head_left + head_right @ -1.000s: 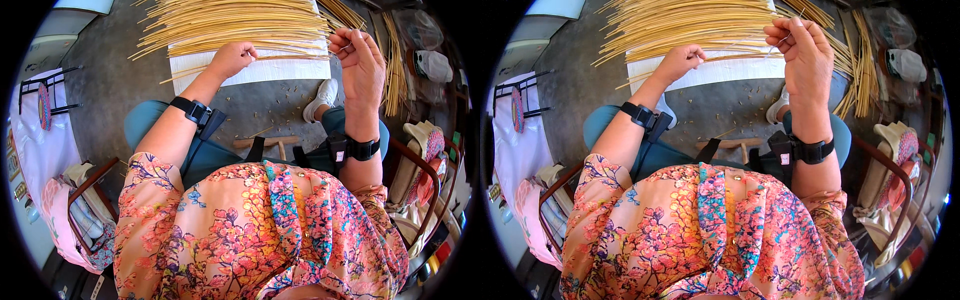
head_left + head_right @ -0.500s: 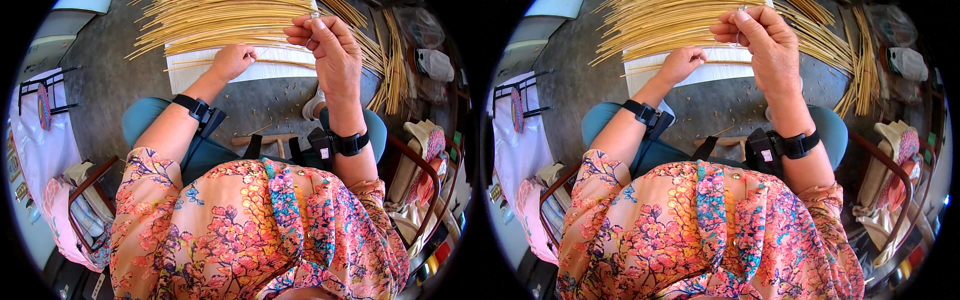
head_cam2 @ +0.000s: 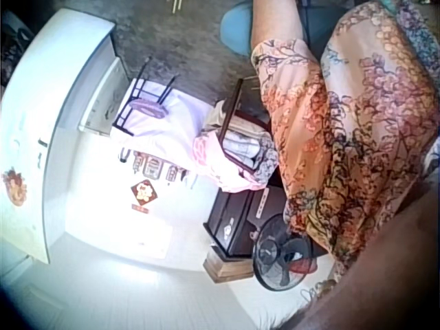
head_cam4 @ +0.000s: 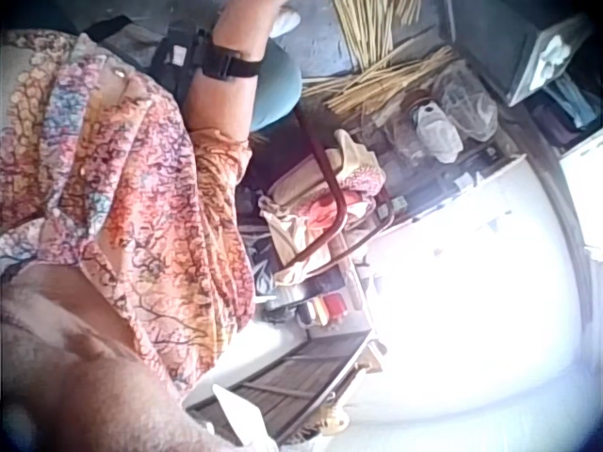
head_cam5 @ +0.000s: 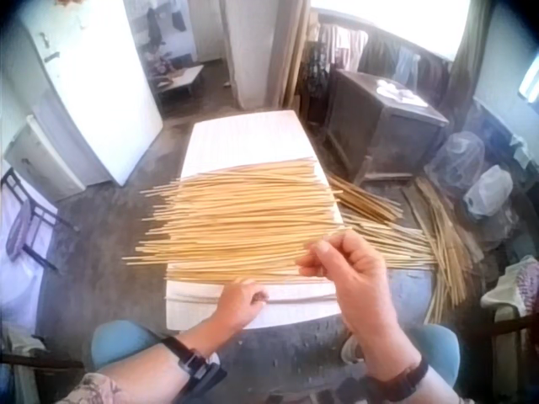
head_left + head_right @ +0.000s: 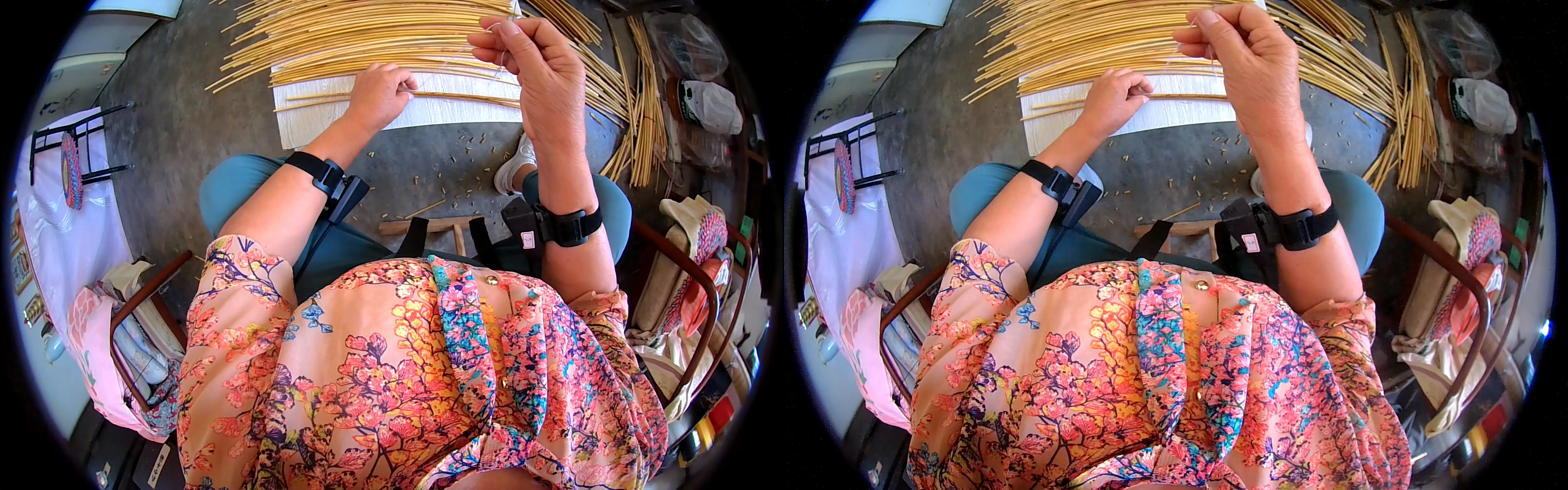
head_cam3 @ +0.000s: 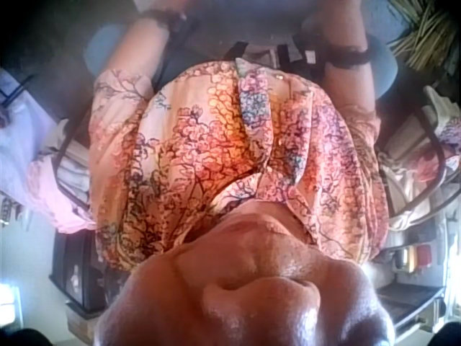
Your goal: The person weaves together thin strips of bamboo or wood, securing them with white string to form a base structure.
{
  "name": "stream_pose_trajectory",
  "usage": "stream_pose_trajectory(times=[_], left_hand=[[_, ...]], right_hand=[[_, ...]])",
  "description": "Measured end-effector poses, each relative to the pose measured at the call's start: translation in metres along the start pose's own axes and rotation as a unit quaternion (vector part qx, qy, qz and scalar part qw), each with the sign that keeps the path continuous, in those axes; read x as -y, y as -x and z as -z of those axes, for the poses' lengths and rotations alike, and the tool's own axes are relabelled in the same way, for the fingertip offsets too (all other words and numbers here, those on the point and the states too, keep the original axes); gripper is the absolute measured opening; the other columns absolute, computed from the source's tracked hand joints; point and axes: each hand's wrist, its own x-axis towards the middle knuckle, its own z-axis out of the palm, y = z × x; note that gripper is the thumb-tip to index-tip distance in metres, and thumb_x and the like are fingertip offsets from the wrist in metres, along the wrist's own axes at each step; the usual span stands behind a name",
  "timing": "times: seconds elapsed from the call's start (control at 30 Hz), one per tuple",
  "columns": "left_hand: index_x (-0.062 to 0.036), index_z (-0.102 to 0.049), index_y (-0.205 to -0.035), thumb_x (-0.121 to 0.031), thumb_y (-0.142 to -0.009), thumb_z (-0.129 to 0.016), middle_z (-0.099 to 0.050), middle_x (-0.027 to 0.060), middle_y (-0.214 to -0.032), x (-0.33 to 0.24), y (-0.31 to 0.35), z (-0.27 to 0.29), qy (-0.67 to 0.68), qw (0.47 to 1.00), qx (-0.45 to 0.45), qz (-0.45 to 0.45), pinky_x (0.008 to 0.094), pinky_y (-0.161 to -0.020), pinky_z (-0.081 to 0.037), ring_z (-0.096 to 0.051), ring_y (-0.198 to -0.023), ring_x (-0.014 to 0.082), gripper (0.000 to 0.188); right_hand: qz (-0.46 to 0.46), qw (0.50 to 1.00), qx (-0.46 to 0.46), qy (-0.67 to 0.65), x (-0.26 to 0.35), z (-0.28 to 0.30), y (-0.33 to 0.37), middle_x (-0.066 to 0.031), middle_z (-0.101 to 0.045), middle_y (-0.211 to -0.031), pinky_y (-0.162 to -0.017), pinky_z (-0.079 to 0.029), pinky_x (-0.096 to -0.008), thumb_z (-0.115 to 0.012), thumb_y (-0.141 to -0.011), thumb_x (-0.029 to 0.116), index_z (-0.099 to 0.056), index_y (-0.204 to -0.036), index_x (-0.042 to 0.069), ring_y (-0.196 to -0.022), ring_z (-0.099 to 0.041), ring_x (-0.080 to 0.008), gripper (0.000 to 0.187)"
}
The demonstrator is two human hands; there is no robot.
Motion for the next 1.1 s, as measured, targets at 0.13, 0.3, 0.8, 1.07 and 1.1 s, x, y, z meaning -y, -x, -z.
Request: stream_pose_trajectory(times=[0.13, 0.3, 0.8, 1.07, 1.1], left_hand=[[-0.0094, -0.066, -0.082, -0.011, -0.069, -0.067, -0.058, 0.0032, -0.074, -0.001, 0.001, 0.002, 0.001, 1.000, 0.012, 0.014, 0.0345, -0.069, -0.043, -0.053, -0.076, 0.0218, 0.013], [-0.0092, -0.066, -0.082, -0.010, -0.069, -0.068, -0.058, 0.0034, -0.076, -0.002, 0.001, 0.002, 0.000, 1.000, 0.001, 0.015, 0.0343, -0.072, -0.044, -0.054, -0.079, 0.0218, 0.013], [-0.0102, -0.067, -0.078, -0.013, -0.069, -0.070, -0.058, 0.0035, -0.074, -0.003, -0.004, 0.000, -0.008, 1.000, -0.005, 0.010, 0.0352, -0.072, -0.044, -0.053, -0.080, 0.0238, 0.010], [-0.0100, -0.063, -0.071, -0.014, -0.070, -0.067, -0.056, 0.0045, -0.071, -0.003, -0.005, -0.001, -0.025, 1.000, -0.015, 0.001, 0.0361, -0.069, -0.043, -0.052, -0.076, 0.0257, 0.005], [-0.0106, -0.064, -0.069, -0.014, -0.069, -0.067, -0.056, 0.0041, -0.070, -0.003, -0.005, 0.000, -0.024, 1.000, -0.018, -0.001, 0.0366, -0.068, -0.044, -0.052, -0.076, 0.0257, 0.005]], right_hand=[[-0.014, 1.000, 0.005, -0.016, -0.002, 0.000, -0.001, -0.0144, -0.065, -0.097, -0.079, -0.054, -0.0281, -0.053, -0.093, 0.013, -0.061, -0.097, -0.002, -0.087, -0.066, -0.0198, 0.017], [0.006, 1.000, 0.011, -0.009, -0.006, -0.003, -0.002, -0.0129, -0.065, -0.095, -0.078, -0.054, -0.0276, -0.054, -0.092, 0.012, -0.061, -0.098, -0.002, -0.086, -0.066, -0.0190, 0.017], [0.007, 1.000, 0.026, 0.010, -0.006, -0.006, 0.001, -0.0113, -0.065, -0.094, -0.077, -0.054, -0.0289, -0.054, -0.092, 0.011, -0.062, -0.098, -0.002, -0.085, -0.066, -0.0188, 0.016], [0.025, 1.000, 0.014, 0.000, 0.005, -0.012, 0.006, -0.0080, -0.066, -0.080, -0.068, -0.052, -0.0218, -0.057, -0.090, 0.008, -0.061, -0.089, -0.002, -0.075, -0.063, -0.0109, 0.011], [0.034, 0.999, 0.021, 0.013, 0.005, -0.011, 0.007, -0.0079, -0.066, -0.080, -0.068, -0.052, -0.0219, -0.057, -0.089, 0.007, -0.061, -0.089, -0.002, -0.075, -0.063, -0.0109, 0.010]])
